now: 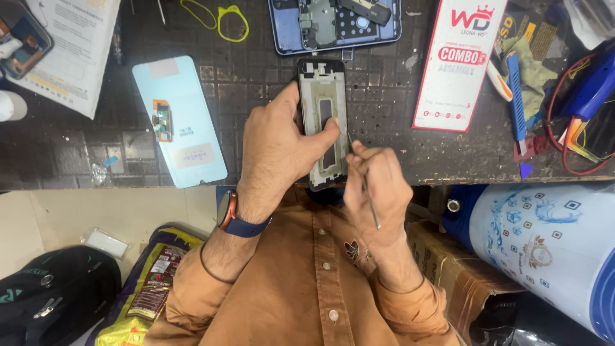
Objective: The person uses a metal spudger to scrape adhesive residue from the inner frame of a disassembled smartphone. The person holds the frame with the left hand and scrapes along the edges and corners with the right hand. The person rotates the frame to access different sides.
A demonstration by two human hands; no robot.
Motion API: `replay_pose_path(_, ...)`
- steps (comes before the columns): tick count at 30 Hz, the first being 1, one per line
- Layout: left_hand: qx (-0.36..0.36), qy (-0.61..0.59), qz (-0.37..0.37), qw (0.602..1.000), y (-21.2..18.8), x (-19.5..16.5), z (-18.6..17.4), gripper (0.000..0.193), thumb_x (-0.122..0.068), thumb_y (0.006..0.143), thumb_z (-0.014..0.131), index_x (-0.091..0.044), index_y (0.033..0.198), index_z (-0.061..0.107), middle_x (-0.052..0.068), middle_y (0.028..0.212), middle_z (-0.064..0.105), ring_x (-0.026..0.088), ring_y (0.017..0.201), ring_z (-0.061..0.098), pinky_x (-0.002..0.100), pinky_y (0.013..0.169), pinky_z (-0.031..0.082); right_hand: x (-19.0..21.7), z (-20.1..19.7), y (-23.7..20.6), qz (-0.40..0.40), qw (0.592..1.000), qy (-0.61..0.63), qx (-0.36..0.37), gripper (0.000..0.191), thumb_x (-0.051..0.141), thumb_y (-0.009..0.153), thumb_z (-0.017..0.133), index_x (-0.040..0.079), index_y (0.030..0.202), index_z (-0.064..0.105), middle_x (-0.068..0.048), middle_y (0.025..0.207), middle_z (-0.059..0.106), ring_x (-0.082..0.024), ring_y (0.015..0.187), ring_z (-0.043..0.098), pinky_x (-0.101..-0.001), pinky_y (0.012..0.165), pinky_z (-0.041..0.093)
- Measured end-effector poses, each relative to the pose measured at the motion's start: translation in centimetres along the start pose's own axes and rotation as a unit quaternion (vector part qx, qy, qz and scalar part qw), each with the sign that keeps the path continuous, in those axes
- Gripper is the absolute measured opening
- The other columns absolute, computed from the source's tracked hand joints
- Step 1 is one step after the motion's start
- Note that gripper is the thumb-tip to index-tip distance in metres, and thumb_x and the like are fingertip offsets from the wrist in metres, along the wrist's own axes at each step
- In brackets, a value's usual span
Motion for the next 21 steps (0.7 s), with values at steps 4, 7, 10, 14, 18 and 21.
replay_pose_path(4, -0.014, -0.008, 0.031, 0.999, 0.0, -0.3, 0.0, 0.031, -0.03, 0.078, 0.08, -0.01, 0.099, 0.071, 0.001, 0.065, 0.073, 0.015, 0.052, 0.071, 0.032, 0.053, 0.056, 0.4, -1.1, -1.9, 0.026, 0.999, -0.009, 0.021, 0.022, -0.013, 0.092, 0.072, -0.002, 0.091, 0.052, -0.016, 0.093, 0.064, -0.029, 0.1, 0.076, -0.0355, 0.079, 0.061)
replay_pose_path(7, -0.007, -0.003, 0.021, 1.0, 0.1, -0.1, 0.2, 0.031, -0.031, 0.078, 0.081, -0.01, 0.098, 0.071, 0.002, 0.063, 0.072, 0.015, 0.05, 0.07, 0.033, 0.052, 0.055, 0.1, -2.7, -3.2, 0.062, 0.997, 0.02, 0.032, 0.018, -0.009, 0.093, 0.068, -0.001, 0.095, 0.052, -0.017, 0.099, 0.063, -0.028, 0.099, 0.071, -0.0373, 0.082, 0.059)
replay_pose_path(10, -0.01, -0.001, 0.024, 1.0, -0.1, 0.0, 0.0, 0.031, -0.031, 0.079, 0.081, -0.009, 0.098, 0.071, 0.002, 0.062, 0.071, 0.016, 0.049, 0.069, 0.032, 0.051, 0.054, -0.5, -4.0, -3.2, 0.085, 0.996, 0.003, 0.025, 0.008, -0.005, 0.098, 0.059, -0.001, 0.102, 0.053, -0.018, 0.105, 0.06, -0.03, 0.096, 0.061, -0.0397, 0.086, 0.051)
replay_pose_path(14, -0.011, -0.014, 0.045, 0.999, -0.3, -0.1, -0.1, 0.033, -0.031, 0.079, 0.081, -0.008, 0.099, 0.069, 0.004, 0.063, 0.071, 0.016, 0.048, 0.068, 0.033, 0.05, 0.053, -0.9, -3.6, -1.7, 0.108, 0.992, -0.043, 0.04, 0.008, -0.001, 0.105, 0.054, -0.001, 0.113, 0.057, -0.016, 0.11, 0.061, -0.028, 0.097, 0.061, -0.0369, 0.086, 0.05)
replay_pose_path(18, -0.014, -0.039, 0.063, 0.997, -0.6, 0.1, -0.2, 0.035, -0.031, 0.08, 0.081, -0.008, 0.102, 0.068, 0.004, 0.068, 0.075, 0.016, 0.051, 0.07, 0.032, 0.051, 0.054, -0.8, -1.4, -0.5, 0.156, 0.98, -0.051, 0.113, 0.018, 0.008, 0.093, 0.071, -0.001, 0.108, 0.066, -0.014, 0.094, 0.064, -0.026, 0.08, 0.058, -0.0349, 0.068, 0.05)
replay_pose_path(21, -0.033, -0.028, 0.112, 0.993, -0.7, -0.3, -0.4, 0.035, -0.032, 0.083, 0.083, -0.007, 0.102, 0.068, 0.005, 0.074, 0.076, 0.017, 0.06, 0.072, 0.031, 0.056, 0.056, -0.4, -0.9, 0.3, 0.147, 0.977, -0.104, 0.114, 0.009, 0.008, 0.093, 0.074, 0.003, 0.098, 0.069, -0.011, 0.085, 0.065, -0.026, 0.076, 0.055, -0.0374, 0.067, 0.047)
Point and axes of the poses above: each hand's wrist, its own y-axis towards the middle knuckle, its own z-axis out of the palm, x = y × z, the point moved 7 cm from there along y, towards the middle knuckle
